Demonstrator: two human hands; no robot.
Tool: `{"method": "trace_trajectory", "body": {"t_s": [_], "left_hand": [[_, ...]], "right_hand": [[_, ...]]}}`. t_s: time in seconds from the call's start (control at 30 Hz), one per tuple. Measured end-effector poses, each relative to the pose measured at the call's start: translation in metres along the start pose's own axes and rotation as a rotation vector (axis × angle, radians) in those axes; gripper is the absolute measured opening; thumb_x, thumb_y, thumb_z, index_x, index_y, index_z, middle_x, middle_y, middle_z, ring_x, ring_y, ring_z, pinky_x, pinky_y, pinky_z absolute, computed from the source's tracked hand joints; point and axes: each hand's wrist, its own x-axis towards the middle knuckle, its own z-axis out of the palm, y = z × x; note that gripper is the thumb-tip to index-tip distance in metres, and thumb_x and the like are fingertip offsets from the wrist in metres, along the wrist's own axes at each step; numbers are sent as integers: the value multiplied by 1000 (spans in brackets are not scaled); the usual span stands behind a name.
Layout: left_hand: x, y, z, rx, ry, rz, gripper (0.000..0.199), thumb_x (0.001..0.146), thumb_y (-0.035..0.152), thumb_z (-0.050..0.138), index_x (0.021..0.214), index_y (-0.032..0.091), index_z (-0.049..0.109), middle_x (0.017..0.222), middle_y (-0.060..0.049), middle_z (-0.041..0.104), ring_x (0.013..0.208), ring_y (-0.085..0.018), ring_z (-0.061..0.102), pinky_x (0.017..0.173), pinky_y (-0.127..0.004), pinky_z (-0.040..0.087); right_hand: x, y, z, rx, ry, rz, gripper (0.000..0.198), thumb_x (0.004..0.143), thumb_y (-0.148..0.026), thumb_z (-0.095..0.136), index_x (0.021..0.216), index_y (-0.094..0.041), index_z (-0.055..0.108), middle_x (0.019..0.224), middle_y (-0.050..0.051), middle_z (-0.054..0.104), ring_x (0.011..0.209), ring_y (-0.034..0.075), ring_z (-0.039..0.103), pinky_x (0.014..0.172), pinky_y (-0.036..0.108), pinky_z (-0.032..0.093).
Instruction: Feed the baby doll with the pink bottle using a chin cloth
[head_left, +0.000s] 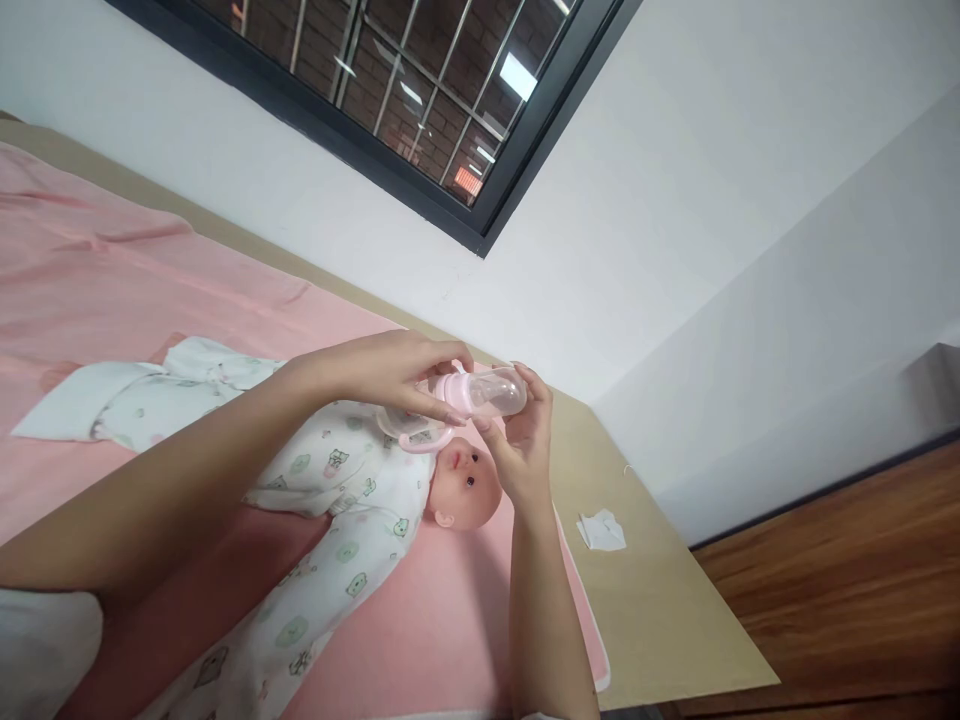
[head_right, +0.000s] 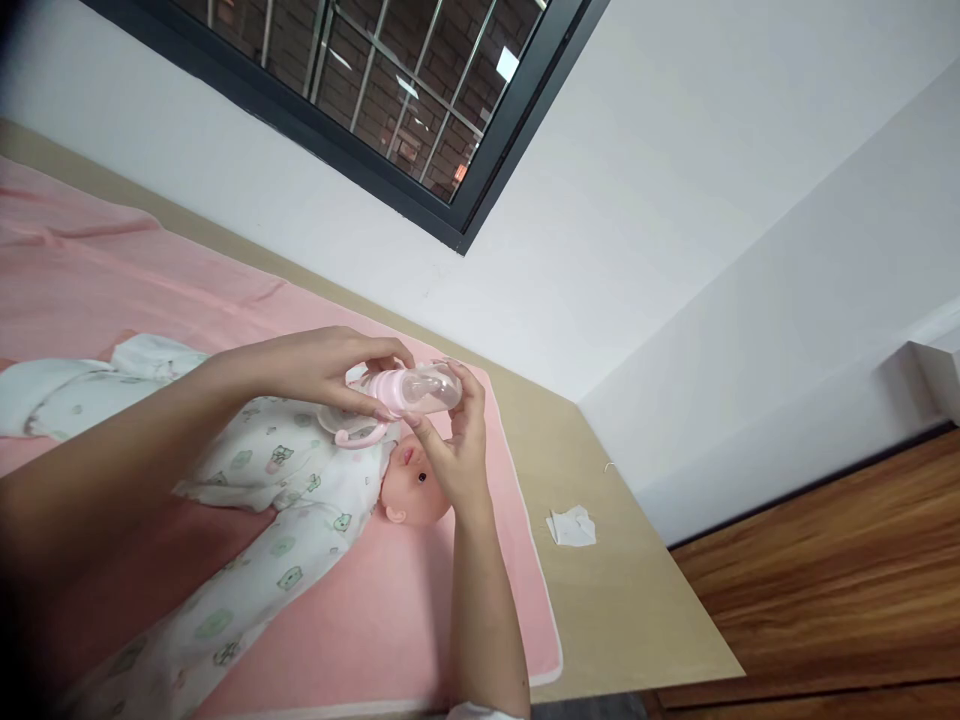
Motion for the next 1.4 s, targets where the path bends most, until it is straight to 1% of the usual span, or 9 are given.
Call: {"method": "trace_trajectory", "body": {"t_s": [0.13, 0.4, 0.5, 0.67, 0.77, 0.87, 1.0, 1.2, 1.4], "left_hand": [[-1, 3, 1, -37, 21, 16, 57, 82, 64, 63, 123, 25, 55, 100, -1, 69, 82, -17, 62, 66, -24, 38], [-3, 3, 0, -42, 32, -1, 54, 84, 61, 61, 124, 26, 53, 103, -2, 70, 85, -19, 63, 69, -25, 40], [-4, 6, -2, -48, 39, 40, 48, 86, 61, 59, 118, 25, 57, 106, -2, 69, 87, -19, 62, 70, -25, 40], [-6, 12, -6, -7, 128, 59, 46, 89, 60, 53, 113, 22, 61, 103, -3, 70, 85, -20, 62, 70, -26, 40], [-7, 13, -7, 26, 217, 69, 44, 90, 58, 52, 111, 20, 63, 104, -5, 70, 91, -22, 61, 76, -29, 41], [-7, 13, -7, 28, 283, 105, 45, 92, 57, 50, 116, 21, 63, 117, -7, 67, 106, -25, 57, 87, -33, 42], [-6, 14, -3, 5, 290, 110, 47, 92, 58, 50, 120, 23, 63, 125, -8, 65, 114, -28, 53, 95, -38, 40], [4, 21, 15, 67, 371, 111, 48, 94, 57, 47, 122, 21, 63, 126, -10, 65, 119, -29, 50, 104, -44, 31], [7, 19, 23, 82, 399, 138, 57, 94, 63, 44, 132, 22, 57, 131, -9, 62, 123, -29, 48, 106, -44, 29]], "right_hand": [[-1, -3, 0, 21, -92, 42, 61, 91, -43, 61, 146, -37, 37, 145, 6, 47, 133, 24, 50, 111, 48, 48], [-1, -9, -5, 57, -289, 124, 93, 89, -44, 64, 155, -44, 0, 155, 5, 37, 135, 24, 50, 112, 54, 46], [-1, -11, 0, 63, -293, 133, 105, 86, -46, 68, 153, -45, -13, 156, 7, 36, 137, 24, 49, 112, 55, 46], [5, -13, 19, 60, -194, 87, 133, 72, -49, 82, 147, -46, -28, 164, 10, 19, 144, 27, 41, 114, 56, 43], [14, -16, 26, 68, -133, 34, 136, 69, -46, 85, 147, -47, -26, 165, 11, 17, 142, 27, 44, 112, 55, 45], [21, -22, 25, 58, -131, -28, 130, 70, -40, 85, 149, -49, -18, 164, 10, 18, 140, 27, 47, 108, 55, 49], [23, -27, 17, 21, -165, -43, 116, 76, -37, 80, 151, -47, -8, 163, 9, 24, 140, 26, 46, 106, 55, 51], [20, -12, 16, -25, -63, -29, 111, 77, -48, 76, 151, -44, -7, 156, 11, 34, 138, 25, 48, 107, 54, 50], [25, -1, 6, 9, 36, -69, 99, 72, -38, 82, 143, -39, 14, 147, 11, 39, 138, 26, 46, 110, 51, 46]]}}
